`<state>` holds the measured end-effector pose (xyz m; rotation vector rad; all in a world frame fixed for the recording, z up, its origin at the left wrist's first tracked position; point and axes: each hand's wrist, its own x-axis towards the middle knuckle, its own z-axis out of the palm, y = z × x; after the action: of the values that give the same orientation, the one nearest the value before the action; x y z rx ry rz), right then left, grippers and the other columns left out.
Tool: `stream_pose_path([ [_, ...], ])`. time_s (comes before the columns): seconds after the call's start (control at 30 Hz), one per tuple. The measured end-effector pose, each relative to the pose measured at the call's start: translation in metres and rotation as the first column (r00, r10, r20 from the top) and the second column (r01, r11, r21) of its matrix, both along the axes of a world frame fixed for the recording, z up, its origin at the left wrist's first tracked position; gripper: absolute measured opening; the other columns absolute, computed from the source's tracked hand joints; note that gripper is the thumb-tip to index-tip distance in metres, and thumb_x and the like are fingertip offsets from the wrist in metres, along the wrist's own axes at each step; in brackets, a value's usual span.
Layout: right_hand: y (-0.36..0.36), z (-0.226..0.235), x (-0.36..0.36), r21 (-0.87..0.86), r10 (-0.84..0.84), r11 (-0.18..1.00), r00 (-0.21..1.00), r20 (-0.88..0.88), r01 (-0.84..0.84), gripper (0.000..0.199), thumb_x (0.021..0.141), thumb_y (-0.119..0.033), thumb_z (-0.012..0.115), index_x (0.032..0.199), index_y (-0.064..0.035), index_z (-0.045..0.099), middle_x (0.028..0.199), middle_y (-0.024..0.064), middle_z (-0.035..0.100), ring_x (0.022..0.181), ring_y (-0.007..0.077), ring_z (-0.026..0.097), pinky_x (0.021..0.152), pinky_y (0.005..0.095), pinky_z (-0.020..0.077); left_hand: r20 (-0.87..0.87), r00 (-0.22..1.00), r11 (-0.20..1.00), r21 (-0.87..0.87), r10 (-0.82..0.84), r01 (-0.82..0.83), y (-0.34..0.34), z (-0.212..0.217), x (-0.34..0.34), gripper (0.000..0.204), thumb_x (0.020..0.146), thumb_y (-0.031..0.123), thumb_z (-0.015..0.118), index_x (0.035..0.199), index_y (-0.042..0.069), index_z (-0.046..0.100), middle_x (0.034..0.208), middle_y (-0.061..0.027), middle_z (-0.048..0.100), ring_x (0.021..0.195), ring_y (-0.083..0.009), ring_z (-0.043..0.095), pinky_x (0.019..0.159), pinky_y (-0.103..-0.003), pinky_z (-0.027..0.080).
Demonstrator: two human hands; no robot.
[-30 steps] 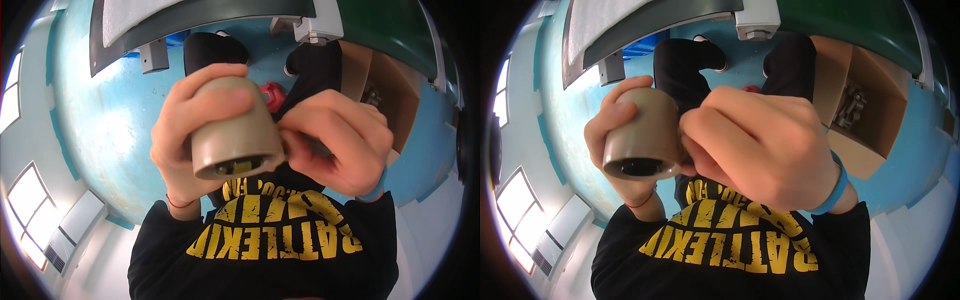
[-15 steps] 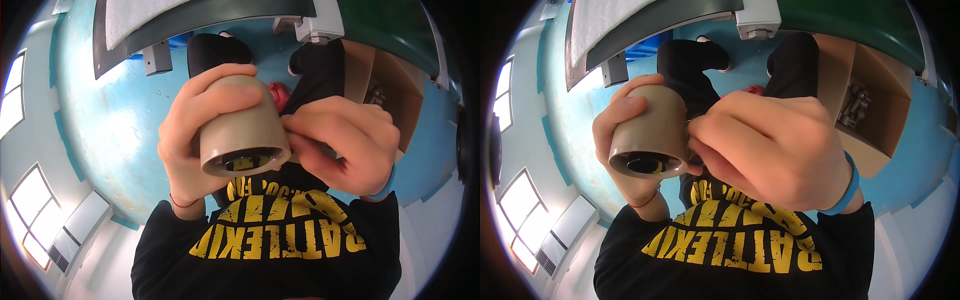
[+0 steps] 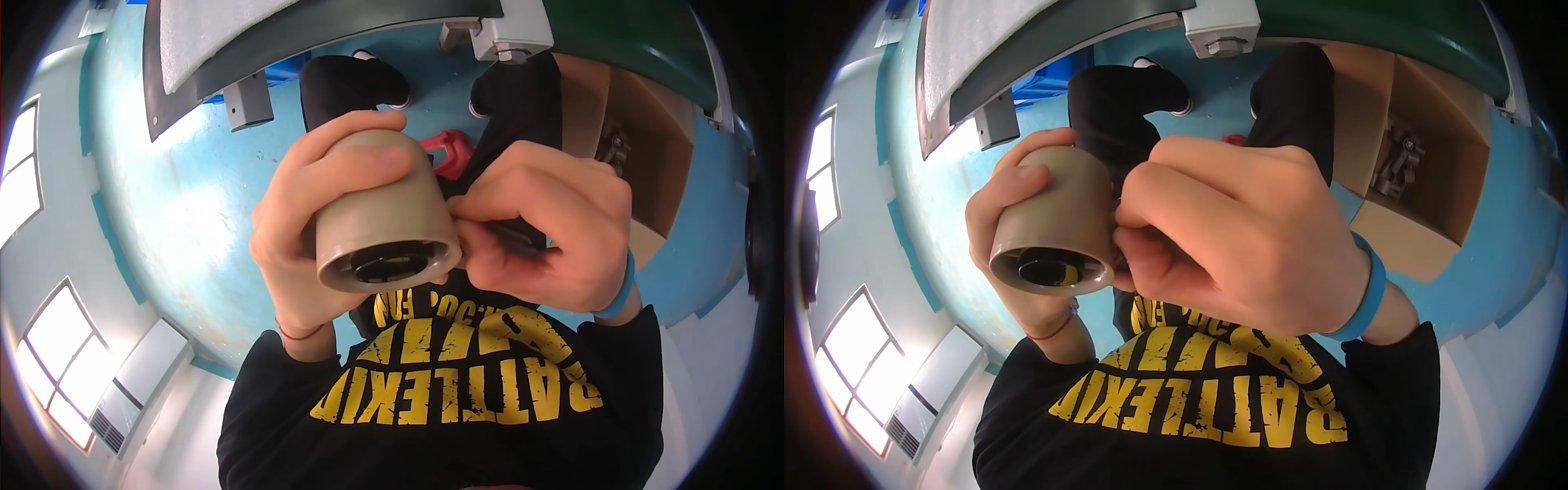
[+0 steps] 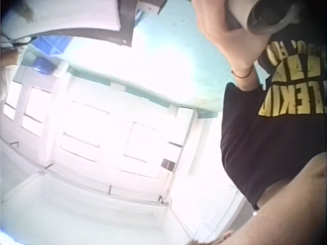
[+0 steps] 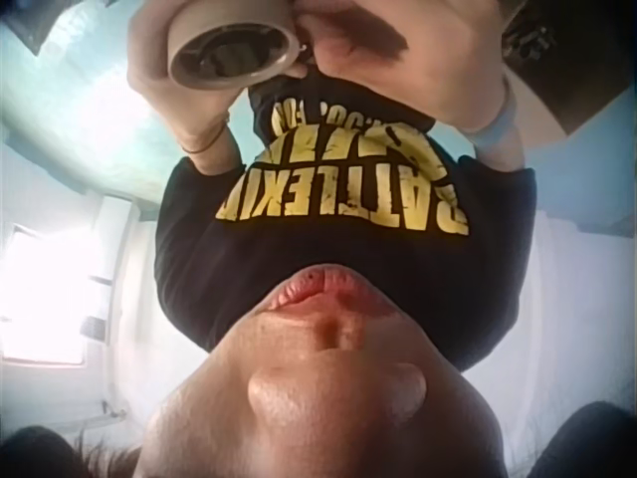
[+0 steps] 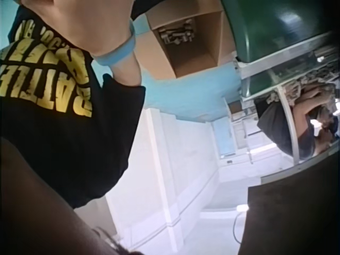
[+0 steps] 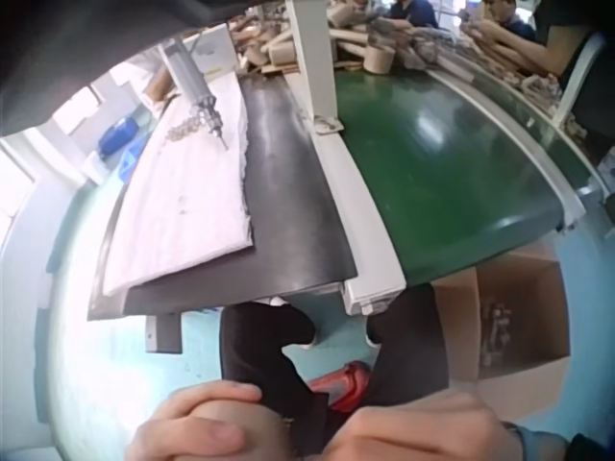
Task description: Assembling handheld fans by putting components together and using an electric screwdriver on an assembly line.
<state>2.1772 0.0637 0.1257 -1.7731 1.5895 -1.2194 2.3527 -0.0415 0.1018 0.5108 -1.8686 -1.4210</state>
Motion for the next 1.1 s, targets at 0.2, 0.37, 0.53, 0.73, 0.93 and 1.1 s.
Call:
stream_pose_path([
  [0.2,0.001,-0.001,0.004,0.017,-0.024,1.000,0.998,0.052,0.023,0.016,0.073,-0.005,0.076,0.080,0.0015,0.064,0.071,0.0087,0.062,0.058,0.0190,0.062,0.051,0.0253,0.0482,0.007,1.000,1.000,0.025,-0.003,0.002,0.000,-0.001,0.001,0.063,0.049,0.012,0.091,0.105,0.004,0.065,0.114,-0.0232,0.062,0.097,-0.0288,0.066,0.077,-0.034,0.056],
  [0.37,0.001,-0.002,0.005,0.021,-0.010,1.000,0.996,0.086,0.009,0.015,0.073,-0.005,0.076,0.080,0.0020,0.064,0.072,0.0092,0.062,0.060,0.0191,0.062,0.053,0.0255,0.0487,0.082,0.987,0.979,-0.142,-0.135,0.145,-0.012,-0.005,0.008,0.066,0.058,0.012,0.089,0.114,0.006,0.054,0.119,-0.0300,0.055,0.098,-0.0290,0.064,0.080,-0.034,0.056],
  [0.53,0.001,-0.005,0.007,0.047,-0.025,0.999,0.984,0.177,0.017,0.015,0.072,-0.003,0.075,0.078,0.0020,0.063,0.071,0.0094,0.063,0.060,0.0196,0.062,0.055,0.0261,0.0484,0.116,0.984,0.972,-0.178,-0.134,0.153,-0.014,-0.004,0.007,0.061,0.061,0.015,0.086,0.112,0.005,0.055,0.118,-0.0298,0.057,0.099,-0.0291,0.063,0.082,-0.034,0.055],
  [0.73,0.000,-0.007,0.008,0.038,-0.036,0.999,0.990,0.135,0.031,0.014,0.069,0.000,0.072,0.078,0.0014,0.062,0.070,0.0085,0.062,0.059,0.0190,0.061,0.055,0.0256,0.0471,0.097,0.984,0.973,-0.163,-0.152,0.166,-0.015,-0.009,0.007,0.065,0.057,0.015,0.089,0.112,0.005,0.056,0.118,-0.0296,0.057,0.100,-0.0289,0.063,0.081,-0.035,0.055],
  [0.93,-0.003,-0.005,0.007,0.160,-0.043,0.987,0.964,0.263,0.001,0.011,0.067,0.003,0.066,0.077,0.0009,0.061,0.070,0.0082,0.062,0.058,0.0155,0.060,0.054,0.0240,0.0458,0.032,0.994,0.994,0.012,-0.106,0.106,-0.009,-0.004,0.005,0.062,0.048,0.016,0.093,0.103,0.003,0.068,0.112,-0.0175,0.064,0.099,-0.0253,0.066,0.081,-0.032,0.054],
  [1.1,-0.002,-0.005,0.009,0.156,-0.064,0.988,0.922,0.382,0.004,0.011,0.069,0.004,0.062,0.079,0.0019,0.063,0.071,0.0081,0.064,0.058,0.0147,0.060,0.054,0.0218,0.0463,-0.023,0.991,0.987,0.092,-0.129,0.131,-0.013,-0.007,0.010,0.080,0.042,0.022,0.095,0.112,0.005,0.060,0.116,-0.0232,0.060,0.098,-0.0266,0.065,0.080,-0.033,0.055],
])
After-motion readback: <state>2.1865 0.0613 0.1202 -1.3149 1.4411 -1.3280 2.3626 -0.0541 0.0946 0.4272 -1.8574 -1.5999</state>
